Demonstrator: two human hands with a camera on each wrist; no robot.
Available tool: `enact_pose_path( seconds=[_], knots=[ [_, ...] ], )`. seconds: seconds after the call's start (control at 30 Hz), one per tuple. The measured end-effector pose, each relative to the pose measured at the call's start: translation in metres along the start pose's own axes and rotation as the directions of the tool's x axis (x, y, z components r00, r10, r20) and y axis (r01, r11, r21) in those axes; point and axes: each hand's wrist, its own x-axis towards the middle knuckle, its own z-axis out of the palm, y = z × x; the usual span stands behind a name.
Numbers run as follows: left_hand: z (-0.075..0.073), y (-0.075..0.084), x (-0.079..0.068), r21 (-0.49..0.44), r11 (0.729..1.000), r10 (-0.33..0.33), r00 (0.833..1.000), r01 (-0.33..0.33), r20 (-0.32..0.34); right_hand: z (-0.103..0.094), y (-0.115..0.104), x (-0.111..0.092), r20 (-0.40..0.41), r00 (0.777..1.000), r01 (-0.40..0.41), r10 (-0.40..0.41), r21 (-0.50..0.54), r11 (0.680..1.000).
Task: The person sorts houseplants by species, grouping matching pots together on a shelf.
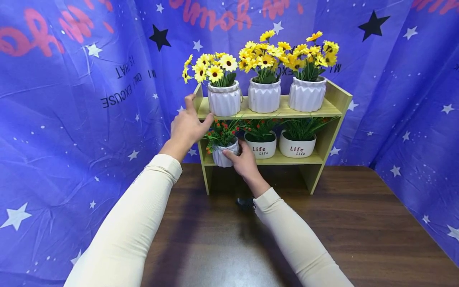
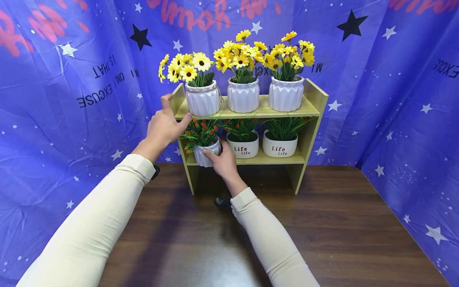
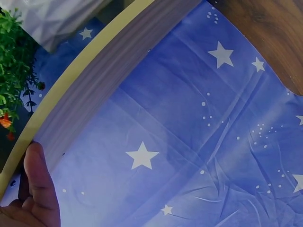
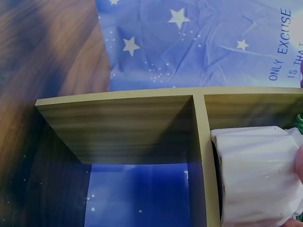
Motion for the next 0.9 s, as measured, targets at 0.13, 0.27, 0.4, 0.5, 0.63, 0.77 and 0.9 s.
enact_pose_path(
  seconds=[0.13, 0.27, 0.4, 0.5, 0.63, 0.77, 0.9],
  knots=[
    [0.001, -0.001, -0.001, -0.006, 1.000, -0.008, 1.000, 0.008, 0.014, 0.004, 0.004, 0.003, -0.007, 1.000, 0.023, -0.023, -0.049, 0.999],
    [0.001, -0.001, -0.001, -0.007, 1.000, -0.011, 1.000, 0.011, 0.013, 0.006, 0.006, 0.008, -0.012, 0.999, 0.030, -0.031, -0.091, 0.995],
    [0.000, 0.000, -0.001, 0.000, 1.000, -0.011, 1.000, 0.011, 0.009, 0.008, 0.006, 0.012, -0.003, 1.000, 0.030, -0.031, -0.107, 0.994],
    [0.002, 0.001, -0.002, -0.004, 1.000, -0.001, 1.000, 0.001, 0.014, 0.008, 0.007, 0.012, -0.008, 1.000, 0.023, -0.024, -0.111, 0.994],
    [0.004, 0.003, -0.001, -0.002, 1.000, 0.000, 1.000, 0.000, 0.017, 0.007, 0.008, 0.014, -0.020, 0.999, 0.025, -0.027, -0.106, 0.994],
    [0.002, 0.005, 0.000, 0.015, 1.000, 0.002, 1.000, -0.003, 0.026, 0.007, 0.009, 0.015, -0.019, 0.999, 0.028, -0.031, -0.127, 0.992],
    [-0.004, 0.008, -0.001, 0.029, 1.000, 0.004, 0.998, -0.006, 0.069, 0.002, 0.012, 0.008, -0.022, 1.000, -0.005, 0.002, -0.143, 0.990]
  ],
)
